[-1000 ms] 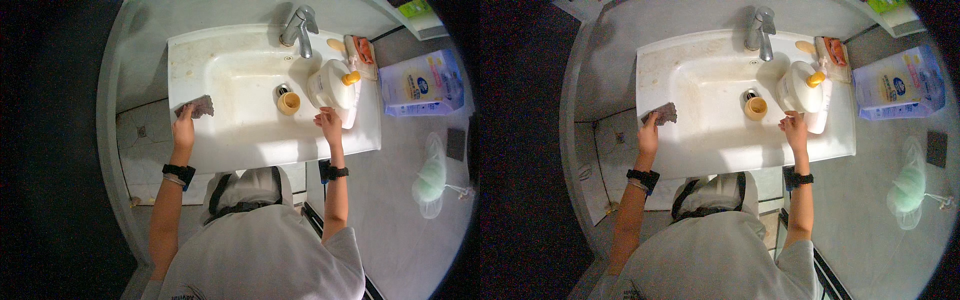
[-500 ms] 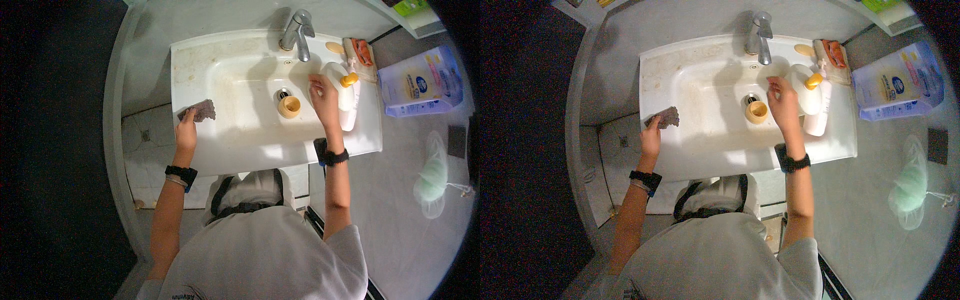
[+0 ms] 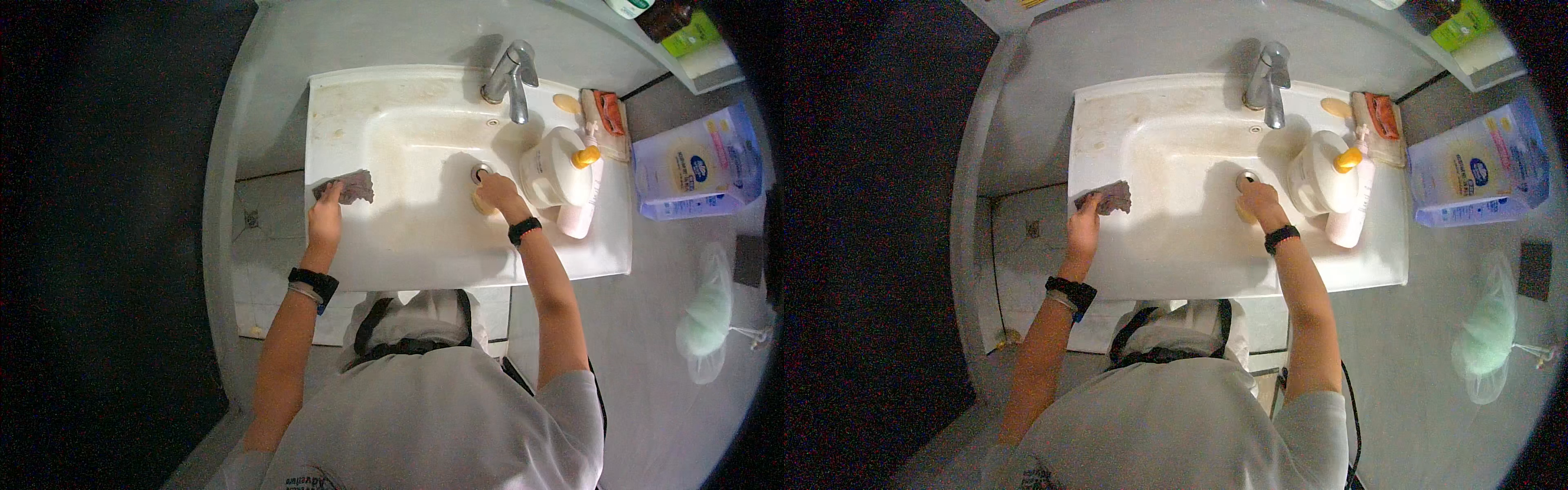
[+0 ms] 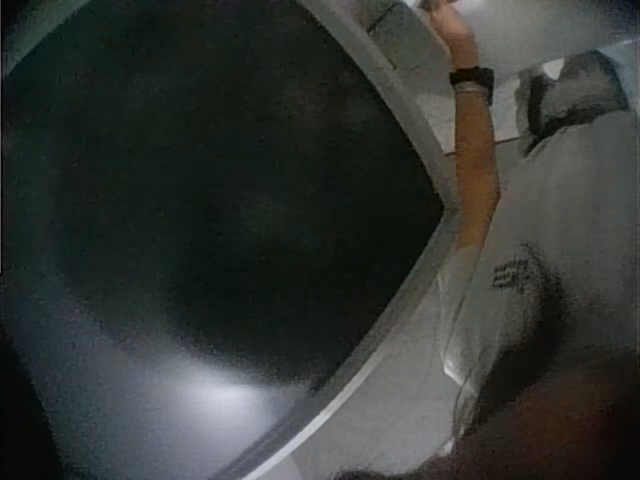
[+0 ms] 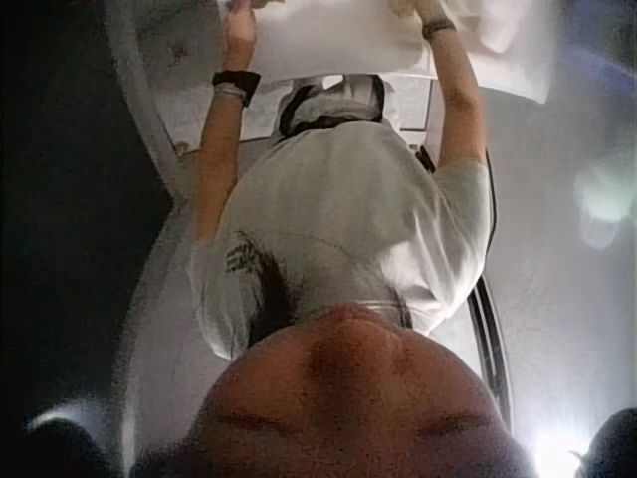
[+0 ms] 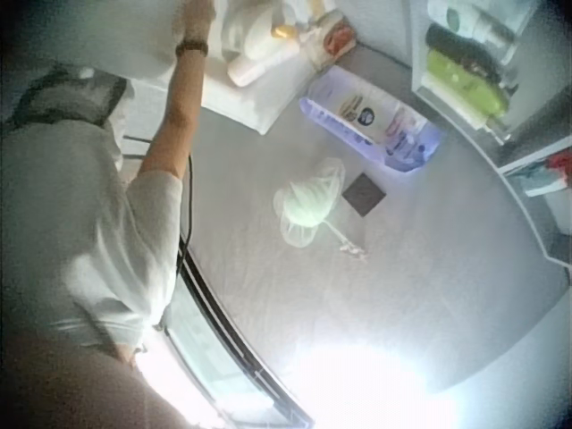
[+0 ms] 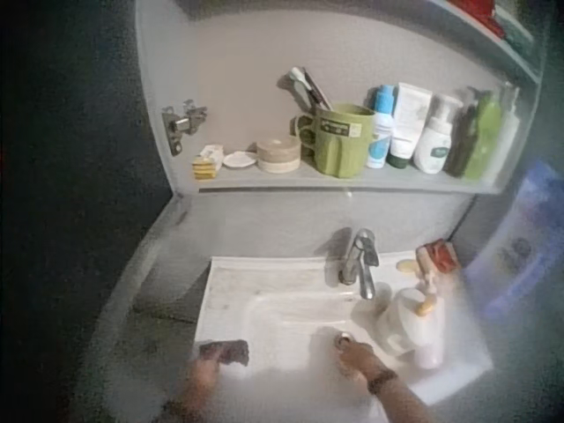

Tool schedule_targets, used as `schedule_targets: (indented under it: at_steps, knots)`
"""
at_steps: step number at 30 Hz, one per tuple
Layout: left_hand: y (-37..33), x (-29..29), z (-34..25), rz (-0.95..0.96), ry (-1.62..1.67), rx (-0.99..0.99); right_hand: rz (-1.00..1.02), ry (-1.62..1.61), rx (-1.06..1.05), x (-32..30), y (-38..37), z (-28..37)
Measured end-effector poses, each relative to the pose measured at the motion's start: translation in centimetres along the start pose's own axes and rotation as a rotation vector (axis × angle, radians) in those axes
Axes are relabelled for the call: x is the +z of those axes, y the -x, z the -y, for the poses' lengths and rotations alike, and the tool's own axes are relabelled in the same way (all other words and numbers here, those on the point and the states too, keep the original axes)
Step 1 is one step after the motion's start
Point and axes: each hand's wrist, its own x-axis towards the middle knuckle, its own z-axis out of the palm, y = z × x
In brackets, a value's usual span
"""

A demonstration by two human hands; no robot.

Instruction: The person cleans the edges and basin of a bathroom sink using a small cloth.

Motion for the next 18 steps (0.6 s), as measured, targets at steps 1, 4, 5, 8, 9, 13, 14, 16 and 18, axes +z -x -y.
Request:
schedule_targets:
  at_steps: [1,4,5,8,9,13,14,16,18]
  knots:
    - [0.1,0.2,0.2,0.013,0.009,-0.013,0.015,0.005,-0.010,-0.2,0.5,0.1]
    - [-0.1,0.2,0.1,0.035,0.035,-0.033,0.048,-0.010,-0.076,0.7,0.8,-1.1]
    - [-0.2,0.1,-0.1,0.033,0.038,-0.033,0.057,-0.021,-0.102,1.1,0.8,-1.6]
    - [-0.5,-1.1,-1.8,0.102,0.017,-0.069,-0.265,-0.110,-0.274,-0.1,2.4,-1.5]
    - [-0.5,-1.6,-2.0,0.134,-0.001,-0.091,-0.337,-0.125,-0.260,-2.4,3.4,0.0]
    - [-0.1,-1.0,-1.0,0.056,0.022,-0.020,-0.870,-0.214,-0.288,-10.4,6.2,2.1]
    - [-0.4,-1.6,-1.8,0.098,0.022,-0.065,-0.976,-0.165,-0.260,-12.6,6.6,2.2]
    - [-0.3,-1.7,-2.1,0.118,0.034,-0.091,-1.135,-0.089,-0.321,-16.6,6.1,2.2]
    - [-0.2,-1.1,-1.6,0.076,0.070,-0.041,-1.116,-0.017,-0.369,-18.8,4.6,1.1]
